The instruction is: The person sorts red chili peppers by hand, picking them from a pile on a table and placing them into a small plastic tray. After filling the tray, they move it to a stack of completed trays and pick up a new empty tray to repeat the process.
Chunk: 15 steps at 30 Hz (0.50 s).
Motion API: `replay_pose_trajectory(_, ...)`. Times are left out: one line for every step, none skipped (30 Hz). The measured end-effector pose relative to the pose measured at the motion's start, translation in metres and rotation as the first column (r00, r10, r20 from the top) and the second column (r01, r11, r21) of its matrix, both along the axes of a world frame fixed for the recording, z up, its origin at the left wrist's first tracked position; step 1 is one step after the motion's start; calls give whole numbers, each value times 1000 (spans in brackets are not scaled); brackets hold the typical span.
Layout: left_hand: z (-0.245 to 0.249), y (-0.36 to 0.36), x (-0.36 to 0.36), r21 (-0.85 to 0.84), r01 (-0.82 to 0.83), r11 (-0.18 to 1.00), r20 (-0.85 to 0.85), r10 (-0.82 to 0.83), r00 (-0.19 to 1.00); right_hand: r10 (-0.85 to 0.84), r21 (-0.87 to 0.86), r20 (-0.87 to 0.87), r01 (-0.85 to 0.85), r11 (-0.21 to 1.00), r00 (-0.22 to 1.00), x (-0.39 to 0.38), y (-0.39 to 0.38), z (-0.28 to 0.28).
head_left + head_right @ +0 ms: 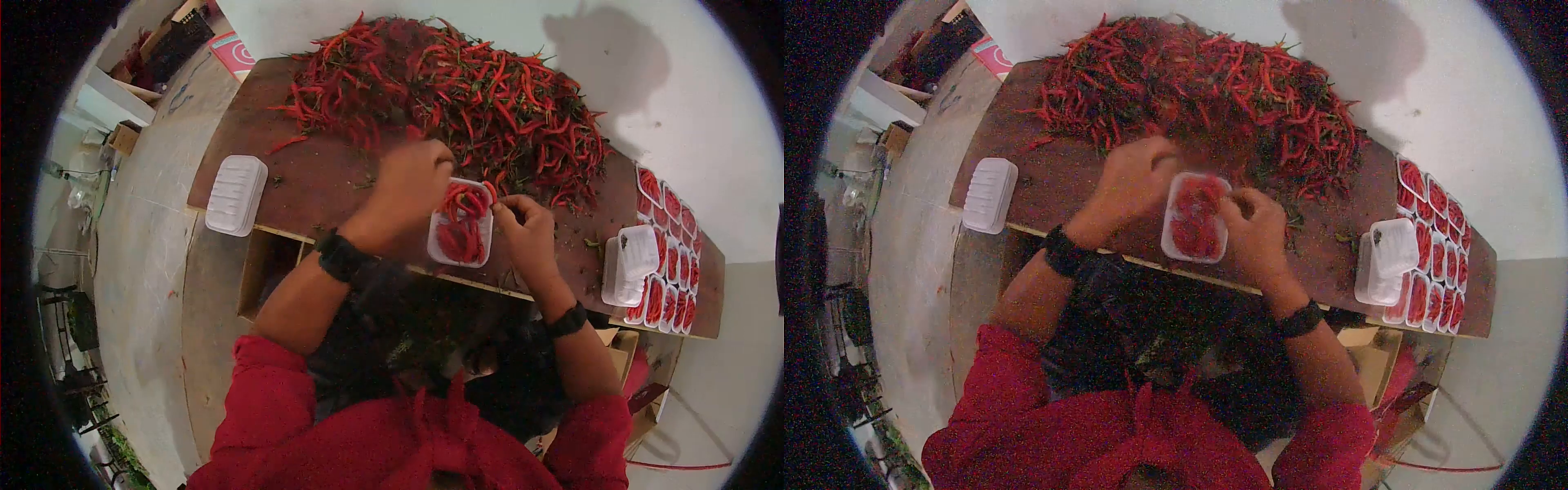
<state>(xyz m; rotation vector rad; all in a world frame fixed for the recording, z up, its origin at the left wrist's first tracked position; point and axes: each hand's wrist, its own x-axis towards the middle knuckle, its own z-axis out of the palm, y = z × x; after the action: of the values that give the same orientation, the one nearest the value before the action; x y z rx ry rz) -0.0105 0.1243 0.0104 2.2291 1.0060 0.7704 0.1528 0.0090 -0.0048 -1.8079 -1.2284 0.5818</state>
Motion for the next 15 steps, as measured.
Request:
replay_pose_trajectory(2,3,-5,91,-91,992,-81,98,992,10,-33,-80,-12,999,997,2,0,0)
replay_pose_trajectory(6,5,-10,96,-94,991,-73,102,992,13,-27,-73,-15,1000,997,2,0,2)
replay_pose_trajectory(11,7,-15,75,-70,995,-191,83,978,-14,-94,-80,6,996,997,1,-1,6)
replay_pose_trajectory(16,8,-18,51,-50,997,-305,63,950,-41,-160,-85,27,987,996,-1,-1,9)
replay_pose_trajectory(15,7,-18,57,-55,997,-293,70,953,-36,-154,-73,24,988,997,-2,-2,11)
replay_pose_trajectory(8,4,-14,36,26,999,-59,-24,998,-15,-108,-65,8,994,998,-4,-4,11)
replay_pose_trajectory(3,1,-10,38,111,993,180,-116,977,5,-63,-55,-9,998,998,-6,-6,11)
replay_pose_trajectory(0,-1,-7,45,107,993,195,-113,974,9,-57,-39,-11,998,999,-8,-7,11)
replay_pose_trajectory(-1,-4,-4,-10,190,982,164,-186,969,7,-74,-56,-11,997,998,-10,-8,11)
replay_pose_trajectory(-2,-6,-2,-68,270,960,138,-259,956,4,-91,-71,-11,996,997,-12,-10,12)
replay_pose_trajectory(-2,-9,0,-58,269,961,153,-258,954,7,-86,-54,-12,996,999,-15,-11,14)
replay_pose_trajectory(-1,-12,1,-53,296,954,151,-286,946,3,-98,-112,-14,995,994,-18,-12,17)
replay_pose_trajectory(1,-14,3,-47,323,945,149,-313,938,-2,-111,-170,-17,994,985,-19,-14,21)
replay_pose_trajectory(2,-17,3,-38,321,946,162,-311,937,2,-106,-154,-18,994,988,-19,-17,24)
replay_pose_trajectory(4,-19,4,-5,342,940,143,-338,930,-2,-123,-186,-22,992,983,-17,-19,26)
